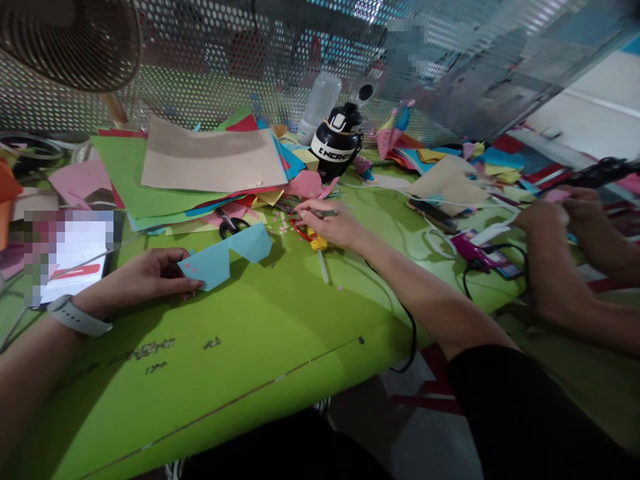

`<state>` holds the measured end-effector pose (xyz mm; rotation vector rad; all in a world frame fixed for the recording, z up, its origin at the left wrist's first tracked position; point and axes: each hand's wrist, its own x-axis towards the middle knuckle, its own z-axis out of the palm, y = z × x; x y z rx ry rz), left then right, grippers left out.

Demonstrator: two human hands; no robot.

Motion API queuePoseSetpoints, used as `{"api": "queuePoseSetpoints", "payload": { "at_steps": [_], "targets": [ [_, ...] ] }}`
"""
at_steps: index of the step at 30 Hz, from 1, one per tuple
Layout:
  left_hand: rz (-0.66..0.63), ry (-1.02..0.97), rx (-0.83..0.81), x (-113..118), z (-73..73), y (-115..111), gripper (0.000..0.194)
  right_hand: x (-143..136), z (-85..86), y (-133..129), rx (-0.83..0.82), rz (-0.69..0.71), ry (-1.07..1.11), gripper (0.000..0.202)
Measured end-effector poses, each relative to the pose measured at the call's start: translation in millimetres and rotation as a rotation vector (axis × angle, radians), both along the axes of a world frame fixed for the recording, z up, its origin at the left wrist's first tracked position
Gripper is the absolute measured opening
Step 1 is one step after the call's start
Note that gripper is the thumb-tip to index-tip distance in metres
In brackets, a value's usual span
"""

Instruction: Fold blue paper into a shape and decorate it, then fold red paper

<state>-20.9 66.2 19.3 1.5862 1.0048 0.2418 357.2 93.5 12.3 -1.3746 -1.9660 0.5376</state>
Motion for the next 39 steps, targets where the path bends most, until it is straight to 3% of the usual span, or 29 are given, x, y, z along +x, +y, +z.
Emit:
{"api": "queuePoseSetpoints", "payload": {
  "at_steps": [8,19,35,39],
  "targets": [
    [-0.009,-0.005,-0.002,0.0,0.1,0.1,0.028,-1.1,1.6,1.9,-0.047,-0.042,0.128,0.027],
    [-0.009,-0.02,0.0,-0.2,0.2,-0.5,0.028,-7.4,-5.4,4.4,-0.002,0.08,0.109,0.028],
    [-0.028,-0.011,0.034,-0.7,-1.4,0.2,0.029,-8.6,-6.7,-0.2,0.0,-0.054,0.217,0.038],
    [-0.022,0.006,0.036,-0.7,-0.2,0.5,0.032,-6.3,-4.8,-1.3,-0.056,-0.055,0.326,0.037]
  ]
}}
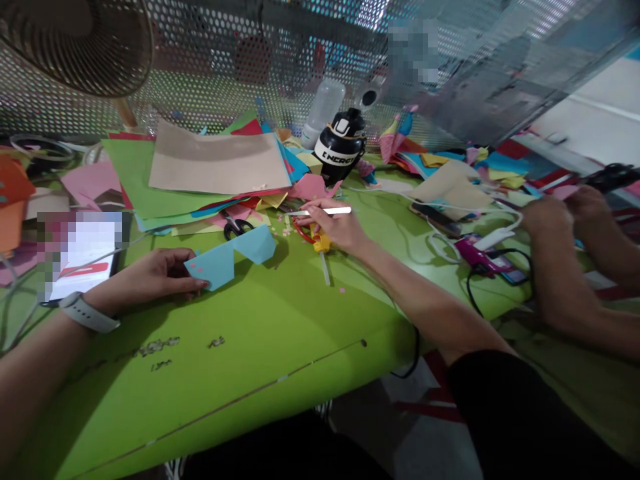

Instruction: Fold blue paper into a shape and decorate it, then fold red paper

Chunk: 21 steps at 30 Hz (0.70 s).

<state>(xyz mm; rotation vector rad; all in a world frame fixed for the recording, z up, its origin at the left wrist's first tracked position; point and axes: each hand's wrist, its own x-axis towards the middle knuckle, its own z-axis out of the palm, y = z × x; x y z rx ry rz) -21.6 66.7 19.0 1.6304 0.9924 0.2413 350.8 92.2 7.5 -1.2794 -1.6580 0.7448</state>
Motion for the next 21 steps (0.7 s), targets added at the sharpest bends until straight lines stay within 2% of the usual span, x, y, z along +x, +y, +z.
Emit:
{"api": "queuePoseSetpoints", "payload": {
  "at_steps": [6,11,16,21],
  "targets": [
    [0.025,-0.044,-0.046,2.6,5.1,-3.6,0.031,-14.3,18.3,-29.9,-0.055,-0.007,0.216,0.032],
    [0.011,-0.176,-0.154,10.0,4.7,-11.3,0.03,-51.5,34.2,-66.6,-0.015,0.138,0.241,0.027],
    [-0.011,-0.265,-0.214,15.9,1.5,-17.0,0.025,-83.0,28.9,-85.3,0.016,0.352,0.177,0.015],
    [-0.014,-0.301,-0.206,17.3,-1.5,-18.7,0.019,-88.2,24.4,-94.8,0.145,0.383,-0.038,0.014]
  ]
}}
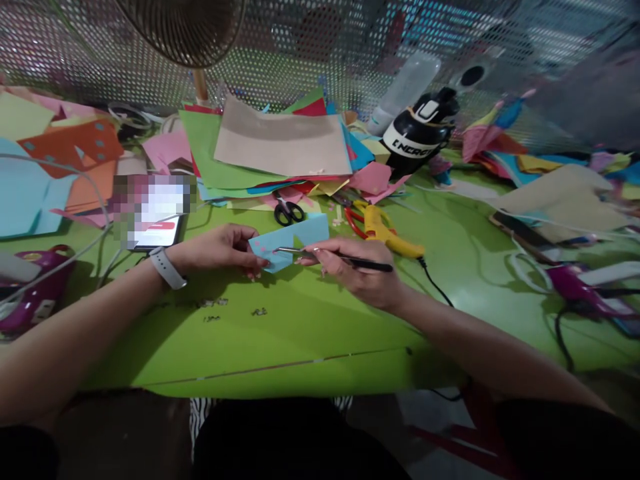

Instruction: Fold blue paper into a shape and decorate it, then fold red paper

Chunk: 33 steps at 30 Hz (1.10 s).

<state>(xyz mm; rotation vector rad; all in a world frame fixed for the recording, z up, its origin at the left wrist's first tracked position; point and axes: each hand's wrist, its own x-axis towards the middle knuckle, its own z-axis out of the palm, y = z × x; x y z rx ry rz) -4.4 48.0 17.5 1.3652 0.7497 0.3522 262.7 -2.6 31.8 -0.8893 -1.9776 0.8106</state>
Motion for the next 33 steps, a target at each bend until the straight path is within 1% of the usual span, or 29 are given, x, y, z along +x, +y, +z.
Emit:
{"api": "queuePoseSetpoints", "payload": {
  "at_steps": [2,4,6,10,14,20,26,33],
  "targets": [
    [0.005,-0.003,0.006,-0.3,-1.0,0.1,0.019,1.6,1.1,-2.6,0.053,-0.012,-0.024,0.016],
    [0.01,-0.011,0.011,-0.6,-1.5,0.3,0.019,3.0,1.9,-3.9,0.046,-0.035,-0.014,0.015],
    [0.007,-0.026,0.012,-0.6,-1.2,0.4,0.019,3.9,1.3,-3.6,-0.036,-0.061,0.05,0.014],
    [0.008,-0.044,0.021,0.1,1.0,-0.1,0.018,6.0,-4.0,0.1,-0.273,-0.099,0.253,0.018],
    [0.023,-0.066,0.022,1.1,1.8,-1.1,0.015,9.1,-10.8,2.8,-0.387,-0.118,0.319,0.022],
    [0.05,-0.099,0.012,2.1,1.4,-1.9,0.016,10.4,-16.9,2.2,-0.483,-0.119,0.367,0.022],
    [0.048,-0.11,0.003,2.9,3.7,-2.2,0.018,10.2,-14.4,1.5,-0.505,-0.115,0.394,0.021],
    [0.084,-0.167,-0.027,4.4,5.1,-2.7,0.016,2.7,-12.8,0.0,-0.61,-0.18,0.445,0.026]
  ]
}}
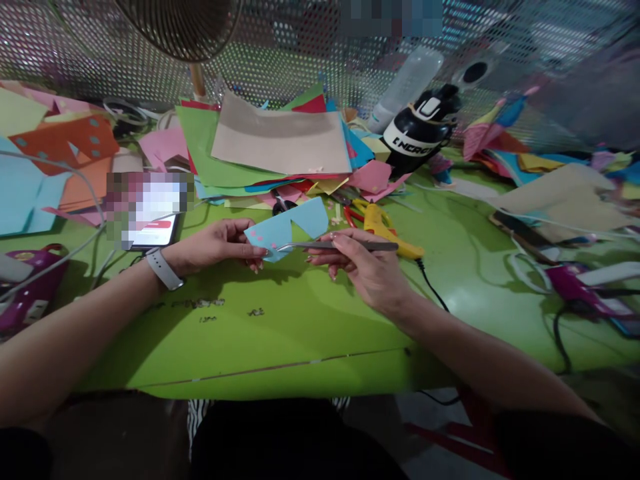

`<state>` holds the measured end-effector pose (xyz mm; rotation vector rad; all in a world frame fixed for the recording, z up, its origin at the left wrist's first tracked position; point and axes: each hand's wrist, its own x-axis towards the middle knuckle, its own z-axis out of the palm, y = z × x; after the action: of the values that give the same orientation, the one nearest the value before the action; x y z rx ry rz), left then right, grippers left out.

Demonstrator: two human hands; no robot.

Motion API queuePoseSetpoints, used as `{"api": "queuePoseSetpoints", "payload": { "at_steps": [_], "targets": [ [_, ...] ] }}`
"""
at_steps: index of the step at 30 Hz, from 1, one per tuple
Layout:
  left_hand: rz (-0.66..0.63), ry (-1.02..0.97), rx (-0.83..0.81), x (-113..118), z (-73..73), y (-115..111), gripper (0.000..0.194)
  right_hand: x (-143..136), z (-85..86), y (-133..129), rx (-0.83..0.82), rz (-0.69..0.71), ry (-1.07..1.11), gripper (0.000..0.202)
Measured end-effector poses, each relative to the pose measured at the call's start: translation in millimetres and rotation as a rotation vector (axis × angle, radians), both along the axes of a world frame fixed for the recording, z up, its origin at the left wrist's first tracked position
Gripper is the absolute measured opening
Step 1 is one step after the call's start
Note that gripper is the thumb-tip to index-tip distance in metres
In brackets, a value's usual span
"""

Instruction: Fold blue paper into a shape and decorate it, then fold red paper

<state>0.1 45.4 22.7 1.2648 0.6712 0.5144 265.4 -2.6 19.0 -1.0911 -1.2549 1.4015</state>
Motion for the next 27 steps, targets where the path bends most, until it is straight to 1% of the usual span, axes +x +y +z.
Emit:
{"api": "queuePoseSetpoints", "payload": {
  "at_steps": [4,10,17,22,27],
  "targets": [
    [0.055,-0.046,-0.013,0.8,-0.1,-1.7,0.017,-5.9,0.8,-0.6,-0.026,-0.057,0.07,0.025],
    [0.114,-0.09,0.003,3.1,0.7,-4.7,0.021,-9.6,-2.3,0.8,-0.028,-0.092,0.131,0.025],
    [0.122,-0.094,0.01,3.0,-3.1,-5.8,0.022,-12.8,-2.7,1.4,-0.055,-0.095,0.231,0.027],
    [0.112,-0.088,0.018,3.7,-2.4,-6.3,0.021,-13.1,-2.8,0.6,-0.061,-0.113,0.216,0.028],
    [0.095,-0.092,0.014,4.4,-2.6,-6.8,0.02,-13.2,-4.9,0.3,-0.047,-0.102,0.172,0.025]
  ]
}}
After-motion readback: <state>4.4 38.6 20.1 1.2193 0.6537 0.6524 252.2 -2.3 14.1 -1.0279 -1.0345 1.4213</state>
